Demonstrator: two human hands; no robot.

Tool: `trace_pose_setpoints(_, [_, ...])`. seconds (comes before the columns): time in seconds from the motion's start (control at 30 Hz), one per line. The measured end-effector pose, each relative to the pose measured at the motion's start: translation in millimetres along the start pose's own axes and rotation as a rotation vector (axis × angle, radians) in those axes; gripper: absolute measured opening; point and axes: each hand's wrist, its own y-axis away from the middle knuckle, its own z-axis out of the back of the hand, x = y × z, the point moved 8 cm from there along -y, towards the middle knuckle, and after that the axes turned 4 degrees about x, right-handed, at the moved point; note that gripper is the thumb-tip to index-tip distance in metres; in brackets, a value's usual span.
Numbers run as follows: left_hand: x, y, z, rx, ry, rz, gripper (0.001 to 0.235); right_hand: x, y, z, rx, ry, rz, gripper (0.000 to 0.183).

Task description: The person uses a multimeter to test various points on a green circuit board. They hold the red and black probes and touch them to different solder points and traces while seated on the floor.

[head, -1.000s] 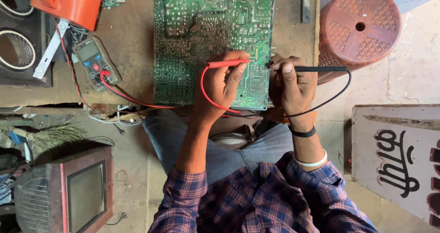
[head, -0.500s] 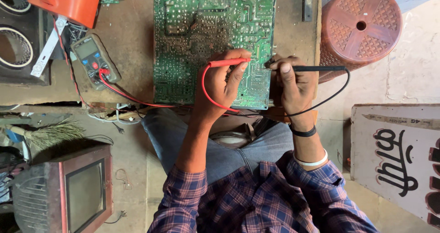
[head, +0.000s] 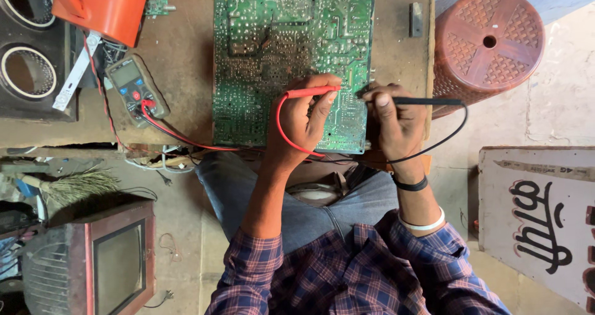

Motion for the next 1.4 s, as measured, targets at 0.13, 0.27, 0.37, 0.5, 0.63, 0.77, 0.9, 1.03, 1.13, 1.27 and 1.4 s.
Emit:
trace_pose_setpoints(0.13, [3.1,1.3,-1.0,0.018,0.011,0.050,0.017,-2.6,-0.4,-1.5,0.021,0.007,-0.019,0.027])
trace_pose_setpoints(0.27, [2.9,-0.2,-1.4,0.021,0.030,0.041,0.017,-6.1,1.5,-0.3,-0.017,-0.012,-0.031,0.029])
trace_pose_setpoints(0.37, [6.3,0.5,-3.4,0.039,0.056,0.079,0.018,-9.3,2.4,2.5,-0.031,0.021,-0.057,0.029])
trace_pose_setpoints(0.5, [4.7,0.0,-3.9,0.039,0.051,0.040,0.018,-11.8,2.2,4.7,-0.054,-0.025,-0.074,0.029])
trace_pose_setpoints(0.63, [3.5,1.1,-2.5,0.031,0.046,0.043,0.017,-5.3,-0.2,0.5,-0.014,-0.033,-0.032,0.028])
trace_pose_setpoints(0.77, [3.1,1.3,-1.5,0.020,0.035,0.048,0.017,-3.6,-0.8,-0.4,0.001,-0.028,-0.026,0.029])
trace_pose_setpoints(0.9, [0.9,0.6,-0.8,0.017,0.031,0.027,0.017,-8.6,-0.6,1.9,-0.016,-0.024,-0.065,0.029])
trace_pose_setpoints(1.03, [-0.4,0.8,-0.3,0.015,0.025,0.017,0.017,-4.0,-0.9,-1.5,0.015,0.045,-0.005,0.029])
trace_pose_setpoints(1.13, [5.8,1.2,-3.1,0.037,0.050,0.077,0.018,-6.7,0.2,1.5,-0.024,0.002,-0.045,0.027])
trace_pose_setpoints(1.27, [7.5,2.8,-2.7,0.029,0.047,0.058,0.017,-4.8,0.5,-2.0,-0.026,-0.081,-0.029,0.025])
trace_pose_setpoints(1.4, [5.6,4.1,-4.2,0.045,0.068,0.045,0.018,-21.3,8.5,4.0,-0.110,-0.132,-0.259,0.025])
